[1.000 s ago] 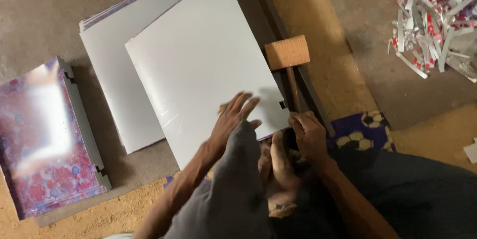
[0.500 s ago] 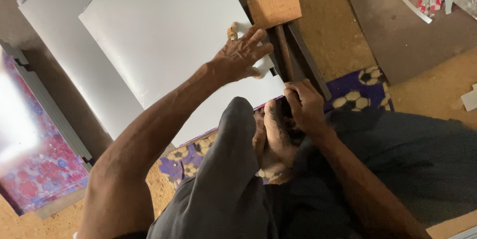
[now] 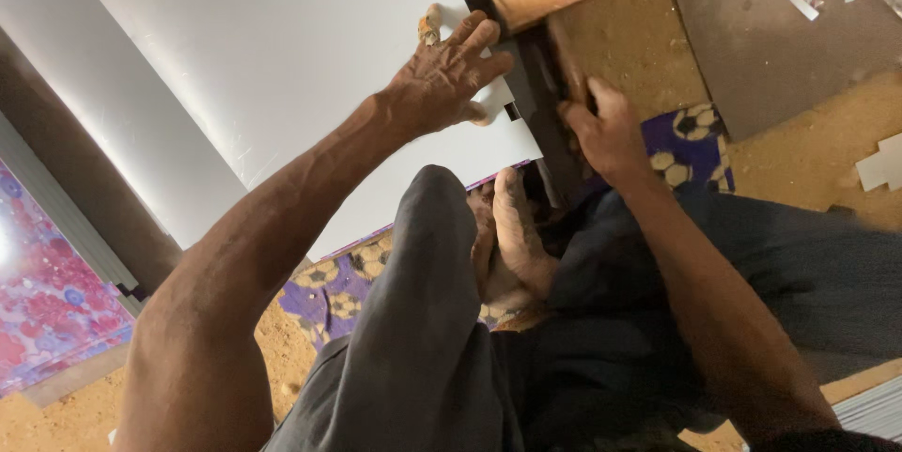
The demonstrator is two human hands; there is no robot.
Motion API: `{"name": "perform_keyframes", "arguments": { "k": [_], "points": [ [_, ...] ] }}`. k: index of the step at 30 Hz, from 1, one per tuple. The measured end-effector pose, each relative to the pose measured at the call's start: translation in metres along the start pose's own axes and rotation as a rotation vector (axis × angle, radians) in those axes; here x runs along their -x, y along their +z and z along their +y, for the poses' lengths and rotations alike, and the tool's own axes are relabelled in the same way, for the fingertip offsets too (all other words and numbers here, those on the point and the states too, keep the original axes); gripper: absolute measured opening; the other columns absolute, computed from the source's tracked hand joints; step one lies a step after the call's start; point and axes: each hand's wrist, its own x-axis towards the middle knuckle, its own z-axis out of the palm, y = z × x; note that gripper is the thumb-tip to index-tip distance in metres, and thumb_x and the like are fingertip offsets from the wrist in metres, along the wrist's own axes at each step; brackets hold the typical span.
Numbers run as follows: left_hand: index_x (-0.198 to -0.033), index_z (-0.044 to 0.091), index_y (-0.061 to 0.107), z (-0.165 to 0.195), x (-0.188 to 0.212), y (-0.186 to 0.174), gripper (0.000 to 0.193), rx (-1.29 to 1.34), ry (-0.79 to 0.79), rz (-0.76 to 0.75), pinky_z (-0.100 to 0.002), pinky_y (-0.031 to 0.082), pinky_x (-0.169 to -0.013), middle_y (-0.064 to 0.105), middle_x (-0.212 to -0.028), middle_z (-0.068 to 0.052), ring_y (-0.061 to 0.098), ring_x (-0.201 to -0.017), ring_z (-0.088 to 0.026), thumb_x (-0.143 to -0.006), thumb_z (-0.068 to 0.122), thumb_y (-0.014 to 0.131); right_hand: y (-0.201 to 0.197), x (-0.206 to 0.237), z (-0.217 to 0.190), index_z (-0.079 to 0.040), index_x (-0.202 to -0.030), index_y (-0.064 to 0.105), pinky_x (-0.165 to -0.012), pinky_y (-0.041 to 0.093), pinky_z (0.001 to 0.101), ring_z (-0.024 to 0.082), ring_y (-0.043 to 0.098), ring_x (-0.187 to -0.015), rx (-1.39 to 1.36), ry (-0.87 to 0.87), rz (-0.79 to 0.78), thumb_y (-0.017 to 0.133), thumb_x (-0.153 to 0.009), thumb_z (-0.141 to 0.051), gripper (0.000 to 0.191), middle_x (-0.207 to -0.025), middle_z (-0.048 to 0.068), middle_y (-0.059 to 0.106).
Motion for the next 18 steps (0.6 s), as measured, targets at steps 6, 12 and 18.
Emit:
{"name": "perform_keyframes", "arguments": {
  "k": [6,12,18],
  "points": [
    [-0.143,0.022,0.053,0.000,0.004,0.003,0.075,0.004,-0.001,-0.022,-0.074,0.026,-0.115,0.041,-0.147,-0.016,0.030,-0.146,-0.032,-0.080,0.051,0.081,-0.036,0.105,0.021,0.004,-0.111,0.057,-0.065,0.049,0.0368,0.020,0.058,-0.072,0.113,-0.192,0.116,0.059,-0.108,-0.028,0.033,-0.083,0.013,0.060],
    [-0.144,0.022,0.051,0.002,0.001,0.014,0.078,0.013,-0.005,-0.031,-0.074,0.021,-0.112,0.038,-0.149,-0.021,0.026,-0.144,-0.036,-0.079,0.051,0.082,-0.034,0.174,0.037,-0.003,-0.107,0.057,-0.054,0.042,0.0271,0.011,0.051,-0.060,-0.113,-0.135,0.199,0.045,-0.111,-0.036,0.036,-0.074,0.003,0.055],
    [-0.147,0.024,0.052,0.002,0.004,0.016,0.078,0.060,-0.033,-0.024,-0.070,0.017,-0.121,0.037,-0.155,-0.017,0.024,-0.150,-0.032,-0.079,0.045,0.085,-0.026,0.170,0.054,0.004,-0.106,0.053,-0.055,0.045,0.0340,0.016,0.050,-0.061,-0.101,-0.423,0.281,0.048,-0.112,-0.035,0.040,-0.078,0.010,0.053]
  ]
}}
